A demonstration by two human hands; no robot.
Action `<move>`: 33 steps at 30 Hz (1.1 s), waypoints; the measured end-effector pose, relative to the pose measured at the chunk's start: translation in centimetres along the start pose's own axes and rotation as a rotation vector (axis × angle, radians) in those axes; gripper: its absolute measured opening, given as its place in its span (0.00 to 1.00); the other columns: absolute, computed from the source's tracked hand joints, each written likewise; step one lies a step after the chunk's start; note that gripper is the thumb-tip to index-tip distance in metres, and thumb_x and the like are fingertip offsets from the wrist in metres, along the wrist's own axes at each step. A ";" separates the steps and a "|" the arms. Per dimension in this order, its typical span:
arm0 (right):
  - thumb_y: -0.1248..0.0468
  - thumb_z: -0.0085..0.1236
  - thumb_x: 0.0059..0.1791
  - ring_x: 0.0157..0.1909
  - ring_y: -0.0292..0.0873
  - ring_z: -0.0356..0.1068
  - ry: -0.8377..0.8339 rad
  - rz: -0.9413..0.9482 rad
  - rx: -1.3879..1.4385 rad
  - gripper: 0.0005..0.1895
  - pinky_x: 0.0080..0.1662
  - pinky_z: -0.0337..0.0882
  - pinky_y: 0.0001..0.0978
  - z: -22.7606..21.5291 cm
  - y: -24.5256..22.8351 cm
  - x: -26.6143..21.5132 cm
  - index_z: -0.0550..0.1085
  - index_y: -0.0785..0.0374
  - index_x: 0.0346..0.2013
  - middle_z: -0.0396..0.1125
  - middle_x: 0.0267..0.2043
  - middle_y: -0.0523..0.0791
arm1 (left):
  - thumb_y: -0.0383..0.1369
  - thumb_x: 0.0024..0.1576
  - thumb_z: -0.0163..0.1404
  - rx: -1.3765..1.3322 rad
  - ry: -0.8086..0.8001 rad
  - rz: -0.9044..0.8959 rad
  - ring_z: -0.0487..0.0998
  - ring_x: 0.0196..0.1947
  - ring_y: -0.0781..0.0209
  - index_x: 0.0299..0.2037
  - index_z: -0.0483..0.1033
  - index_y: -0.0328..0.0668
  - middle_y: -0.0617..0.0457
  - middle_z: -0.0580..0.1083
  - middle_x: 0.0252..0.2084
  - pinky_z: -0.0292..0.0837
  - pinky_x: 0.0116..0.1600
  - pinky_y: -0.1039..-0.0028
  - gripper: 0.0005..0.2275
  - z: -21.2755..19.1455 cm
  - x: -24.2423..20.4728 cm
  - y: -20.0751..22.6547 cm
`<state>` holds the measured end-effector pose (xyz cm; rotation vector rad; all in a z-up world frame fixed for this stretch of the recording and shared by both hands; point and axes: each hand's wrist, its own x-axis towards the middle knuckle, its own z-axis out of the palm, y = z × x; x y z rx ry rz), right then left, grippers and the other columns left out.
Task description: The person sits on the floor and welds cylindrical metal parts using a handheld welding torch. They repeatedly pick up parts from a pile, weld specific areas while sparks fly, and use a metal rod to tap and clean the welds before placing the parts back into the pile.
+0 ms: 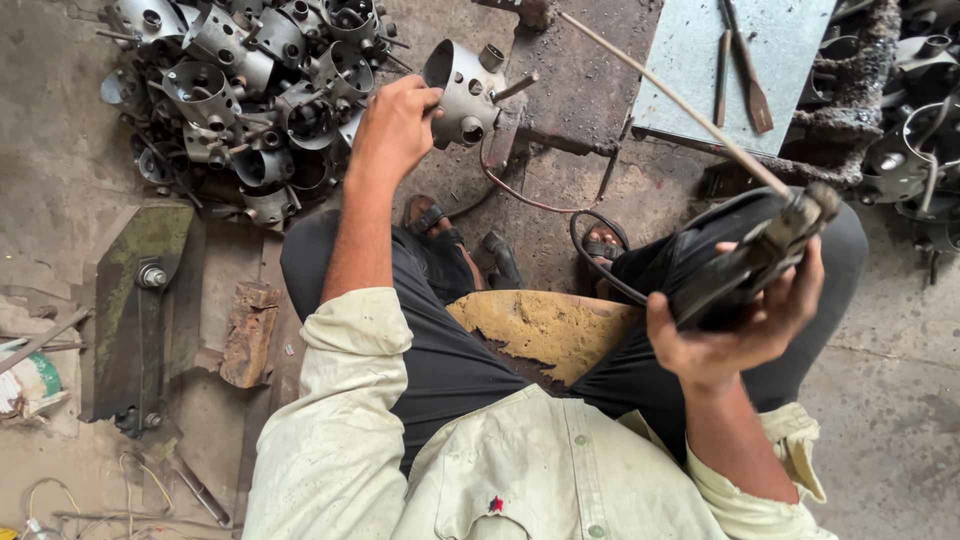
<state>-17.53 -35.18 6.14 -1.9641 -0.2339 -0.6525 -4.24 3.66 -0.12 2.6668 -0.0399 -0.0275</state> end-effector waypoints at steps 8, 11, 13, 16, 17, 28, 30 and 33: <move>0.61 0.70 0.41 0.53 0.52 0.71 -0.098 -0.265 0.136 0.49 0.52 0.80 0.41 1.4 -1.0 -0.4 0.51 0.60 0.70 0.59 0.58 0.56 | 0.29 0.55 0.62 -0.008 0.096 0.061 0.81 0.35 0.49 0.40 0.86 0.38 0.46 0.80 0.36 0.77 0.42 0.60 0.05 0.2 0.1 0.3; 0.61 0.72 0.37 0.47 0.50 0.71 -0.159 -0.259 0.128 0.50 0.48 0.74 0.40 1.3 -1.7 -0.3 0.54 0.66 0.67 0.63 0.51 0.56 | 0.28 0.55 0.62 -0.052 0.138 0.097 0.81 0.35 0.49 0.39 0.86 0.38 0.45 0.80 0.35 0.76 0.43 0.60 0.05 0.5 0.3 0.1; 0.62 0.72 0.37 0.47 0.50 0.71 -0.176 -0.267 0.103 0.49 0.49 0.73 0.42 1.2 -1.9 -0.1 0.55 0.67 0.66 0.65 0.51 0.57 | 0.28 0.54 0.63 -0.073 0.129 0.084 0.81 0.34 0.49 0.39 0.86 0.38 0.45 0.80 0.35 0.76 0.43 0.61 0.05 1.0 0.6 0.1; 0.63 0.73 0.37 0.44 0.49 0.71 -0.181 -0.285 0.081 0.49 0.47 0.72 0.39 1.4 -2.4 -0.3 0.56 0.69 0.66 0.66 0.49 0.57 | 0.29 0.54 0.63 -0.080 0.098 0.052 0.81 0.35 0.50 0.39 0.85 0.38 0.45 0.79 0.36 0.76 0.44 0.62 0.06 1.3 0.9 0.0; 0.64 0.73 0.37 0.44 0.48 0.71 -0.182 -0.289 0.075 0.48 0.46 0.72 0.39 1.5 -2.6 -0.3 0.56 0.69 0.66 0.67 0.48 0.57 | 0.29 0.53 0.63 -0.080 0.114 0.064 0.81 0.36 0.49 0.39 0.85 0.38 0.45 0.79 0.37 0.76 0.45 0.61 0.06 1.3 0.8 0.0; 0.65 0.71 0.38 0.34 0.44 0.67 -0.210 -0.350 0.007 0.48 0.37 0.67 0.35 1.9 -3.2 0.2 0.58 0.69 0.69 0.65 0.37 0.50 | 0.30 0.54 0.63 -0.036 0.013 -0.007 0.77 0.43 0.57 0.41 0.85 0.40 0.51 0.78 0.39 0.76 0.50 0.67 0.07 2.2 1.7 -0.2; 0.65 0.71 0.38 0.35 0.45 0.68 -0.212 -0.351 -0.004 0.48 0.37 0.67 0.35 2.1 -3.2 0.4 0.58 0.69 0.69 0.64 0.37 0.51 | 0.30 0.54 0.63 -0.018 0.020 0.006 0.76 0.43 0.58 0.40 0.85 0.40 0.51 0.78 0.39 0.76 0.50 0.68 0.07 2.4 1.9 -0.2; 0.65 0.71 0.39 0.35 0.45 0.68 -0.226 -0.334 -0.008 0.48 0.37 0.67 0.36 2.2 -3.1 0.4 0.58 0.70 0.69 0.65 0.37 0.50 | 0.29 0.52 0.63 -0.012 0.050 0.030 0.77 0.44 0.56 0.38 0.86 0.39 0.50 0.78 0.38 0.76 0.51 0.67 0.07 2.3 1.5 -0.2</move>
